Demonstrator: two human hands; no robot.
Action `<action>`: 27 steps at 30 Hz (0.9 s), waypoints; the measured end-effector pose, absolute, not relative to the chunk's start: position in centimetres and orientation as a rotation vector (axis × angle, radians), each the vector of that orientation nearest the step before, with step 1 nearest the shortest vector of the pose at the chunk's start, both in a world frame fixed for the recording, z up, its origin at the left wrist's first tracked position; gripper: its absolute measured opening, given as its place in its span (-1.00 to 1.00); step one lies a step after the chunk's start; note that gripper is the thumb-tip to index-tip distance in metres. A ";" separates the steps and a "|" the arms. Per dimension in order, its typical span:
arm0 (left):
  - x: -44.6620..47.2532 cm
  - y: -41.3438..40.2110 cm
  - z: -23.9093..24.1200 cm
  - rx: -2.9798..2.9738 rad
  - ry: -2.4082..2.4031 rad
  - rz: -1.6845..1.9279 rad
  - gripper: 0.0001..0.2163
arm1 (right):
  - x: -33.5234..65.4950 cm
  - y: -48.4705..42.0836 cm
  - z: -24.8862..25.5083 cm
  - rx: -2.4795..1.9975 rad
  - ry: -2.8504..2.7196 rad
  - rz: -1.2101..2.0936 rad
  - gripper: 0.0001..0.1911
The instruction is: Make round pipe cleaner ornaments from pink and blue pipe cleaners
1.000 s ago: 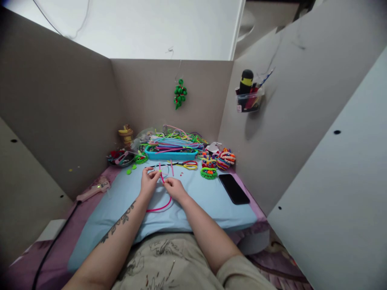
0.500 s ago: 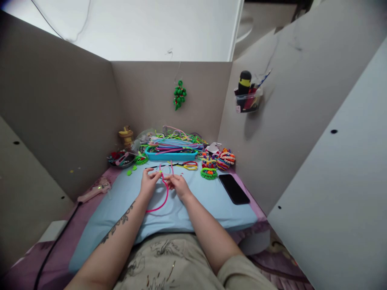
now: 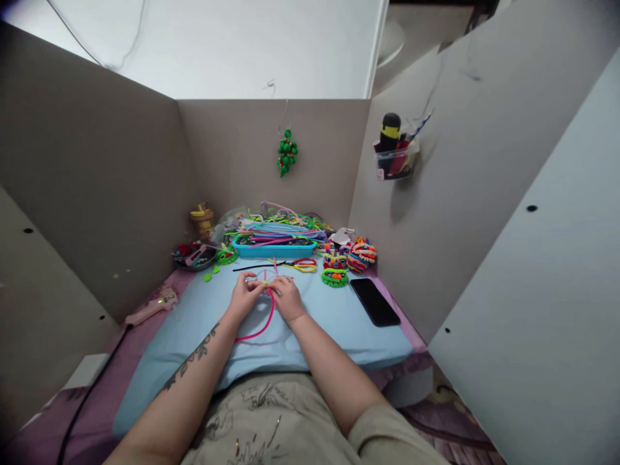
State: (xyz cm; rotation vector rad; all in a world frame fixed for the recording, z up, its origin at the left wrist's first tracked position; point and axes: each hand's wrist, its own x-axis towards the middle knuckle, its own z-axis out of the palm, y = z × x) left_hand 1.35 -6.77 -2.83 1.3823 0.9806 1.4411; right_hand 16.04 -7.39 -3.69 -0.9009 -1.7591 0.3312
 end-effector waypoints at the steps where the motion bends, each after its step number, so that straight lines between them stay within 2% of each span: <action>1: 1.4 -6.9 -2.8 1.396 0.966 1.425 -0.60 | 16.1 -7.2 -3.7 -0.914 -1.734 0.327 -0.87; 9: 1.6 -7.6 -2.2 1.400 1.024 1.311 -0.59 | 16.1 -6.1 -4.3 -1.062 -1.481 0.553 -0.93; 13: 1.4 -7.7 -2.1 1.445 0.941 1.257 -0.59 | 16.1 -6.1 -4.3 -1.071 -1.495 0.546 -0.84; 17: 1.6 -7.8 -2.1 1.472 0.950 1.262 -0.59 | 16.2 -6.0 -4.4 -1.123 -1.534 0.542 -0.95; 19: 1.6 -7.6 -2.1 1.468 0.962 1.265 -0.57 | 16.3 -5.8 -4.6 -1.109 -1.528 0.578 -0.93; 23: 0.4 -6.4 -2.1 1.276 0.987 1.482 -0.50 | 16.7 -5.1 -4.9 -1.078 -1.372 0.651 -0.87; 27: -1.0 -5.4 -2.1 1.112 1.068 1.659 -0.58 | 17.1 -4.6 -4.9 -1.088 -1.162 0.648 -0.79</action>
